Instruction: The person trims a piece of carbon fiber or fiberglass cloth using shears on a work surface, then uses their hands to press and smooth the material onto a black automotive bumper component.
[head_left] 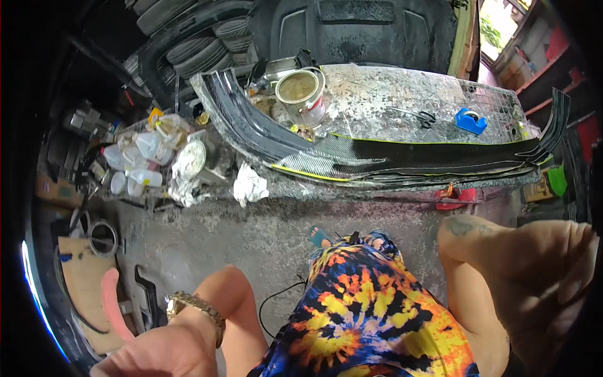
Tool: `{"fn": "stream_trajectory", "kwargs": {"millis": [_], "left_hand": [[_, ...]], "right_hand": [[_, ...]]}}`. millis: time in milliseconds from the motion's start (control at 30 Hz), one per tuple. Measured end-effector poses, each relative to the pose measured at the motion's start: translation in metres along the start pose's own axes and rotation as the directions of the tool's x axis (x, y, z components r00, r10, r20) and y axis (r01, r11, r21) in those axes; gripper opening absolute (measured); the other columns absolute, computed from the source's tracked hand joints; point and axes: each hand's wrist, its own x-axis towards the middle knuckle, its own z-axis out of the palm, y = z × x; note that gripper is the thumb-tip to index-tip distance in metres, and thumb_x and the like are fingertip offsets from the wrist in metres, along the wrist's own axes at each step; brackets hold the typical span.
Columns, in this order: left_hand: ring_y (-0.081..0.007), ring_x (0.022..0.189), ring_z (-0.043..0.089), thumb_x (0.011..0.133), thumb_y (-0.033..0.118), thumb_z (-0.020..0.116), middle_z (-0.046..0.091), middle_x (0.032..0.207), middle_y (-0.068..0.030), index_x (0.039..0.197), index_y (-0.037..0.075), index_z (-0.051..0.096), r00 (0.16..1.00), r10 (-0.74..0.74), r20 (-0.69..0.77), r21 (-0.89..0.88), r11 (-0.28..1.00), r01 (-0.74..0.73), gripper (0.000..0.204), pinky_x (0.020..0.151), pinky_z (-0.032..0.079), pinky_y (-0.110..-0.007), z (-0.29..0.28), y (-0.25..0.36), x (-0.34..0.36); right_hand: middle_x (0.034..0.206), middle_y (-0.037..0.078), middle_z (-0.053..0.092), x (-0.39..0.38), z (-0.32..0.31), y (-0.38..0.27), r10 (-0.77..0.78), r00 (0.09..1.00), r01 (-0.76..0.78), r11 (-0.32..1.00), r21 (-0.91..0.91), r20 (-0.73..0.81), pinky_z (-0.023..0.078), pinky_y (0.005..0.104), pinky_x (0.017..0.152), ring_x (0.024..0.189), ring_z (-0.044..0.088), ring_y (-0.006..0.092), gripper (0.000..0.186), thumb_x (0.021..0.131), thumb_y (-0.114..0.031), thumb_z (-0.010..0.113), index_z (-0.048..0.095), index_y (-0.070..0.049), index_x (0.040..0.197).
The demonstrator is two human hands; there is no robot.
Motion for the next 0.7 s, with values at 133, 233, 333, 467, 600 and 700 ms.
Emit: {"fn": "stream_trajectory", "kwargs": {"millis": [133,233,333,467,600,700], "left_hand": [[-0.0154,0.053,0.033,0.086,0.019,0.055,0.038,0.06,-0.0007,0.066,0.009,0.04,0.868,-0.322,-0.378,-0.404,0.901,0.158,0.027,0.051,0.024,-0.03,0.021,-0.028,-0.086],[-0.012,0.058,0.051,0.076,-0.006,0.061,0.058,0.071,-0.0057,0.082,-0.001,0.063,0.446,-0.895,0.007,-0.254,0.43,0.866,0.009,0.049,0.036,-0.027,0.069,-0.038,-0.174],[-0.0108,0.07,0.059,0.086,0.001,0.062,0.063,0.078,-0.0058,0.092,-0.002,0.065,-0.248,-0.908,0.337,-0.075,-0.289,0.954,0.008,0.064,0.047,-0.022,0.096,-0.005,-0.26],[-0.0076,0.072,0.06,0.09,0.008,0.061,0.065,0.081,-0.004,0.098,-0.001,0.065,-0.412,-0.692,0.592,-0.009,-0.517,0.856,0.013,0.066,0.048,-0.021,0.137,0.029,-0.321],[-0.0057,0.072,0.059,0.092,0.011,0.06,0.066,0.082,-0.0028,0.101,-0.002,0.065,-0.41,-0.569,0.712,0.112,-0.485,0.867,0.017,0.065,0.047,-0.022,0.161,0.012,-0.31],[-0.0081,0.075,0.06,0.091,0.011,0.06,0.065,0.084,-0.0041,0.104,-0.002,0.065,-0.317,-0.557,0.768,0.142,-0.334,0.932,0.019,0.067,0.048,-0.023,0.177,-0.003,-0.297]], "right_hand": [[0.083,0.003,0.056,-0.006,0.015,0.017,0.287,0.958,-0.287,0.958,0.002,0.028,0.043,0.0255,0.074,0.078,0.052,0.0157,0.029,0.089,-0.035,0.049,0.06,-0.009,0.086],[0.085,0.01,0.064,-0.048,0.015,0.041,0.682,0.702,-0.712,0.664,0.229,0.207,0.047,0.0315,0.062,0.073,0.059,0.0227,0.013,0.082,-0.007,0.063,0.065,0.001,0.093],[0.106,0.016,0.062,-0.086,0.046,0.068,0.56,0.583,-0.797,0.25,0.55,0.589,0.047,0.0386,0.077,0.091,0.06,0.0308,0.028,0.087,-0.002,0.063,0.058,0.009,0.112],[0.119,0.023,0.06,-0.093,0.052,0.071,0.546,0.649,-0.67,0.081,0.738,0.529,0.047,0.0401,0.089,0.105,0.06,0.0342,0.048,0.082,-0.017,0.074,0.057,0.008,0.12],[0.1,0.018,0.065,-0.081,0.035,0.081,0.636,0.511,-0.746,-0.008,0.666,0.579,0.05,0.0383,0.077,0.089,0.063,0.0333,0.031,0.082,-0.014,0.074,0.064,0.006,0.103],[0.084,0.017,0.062,-0.074,0.031,0.08,0.622,0.488,-0.78,-0.004,0.626,0.612,0.048,0.0382,0.066,0.078,0.062,0.0307,0.014,0.081,-0.007,0.072,0.066,0.004,0.088]]}}
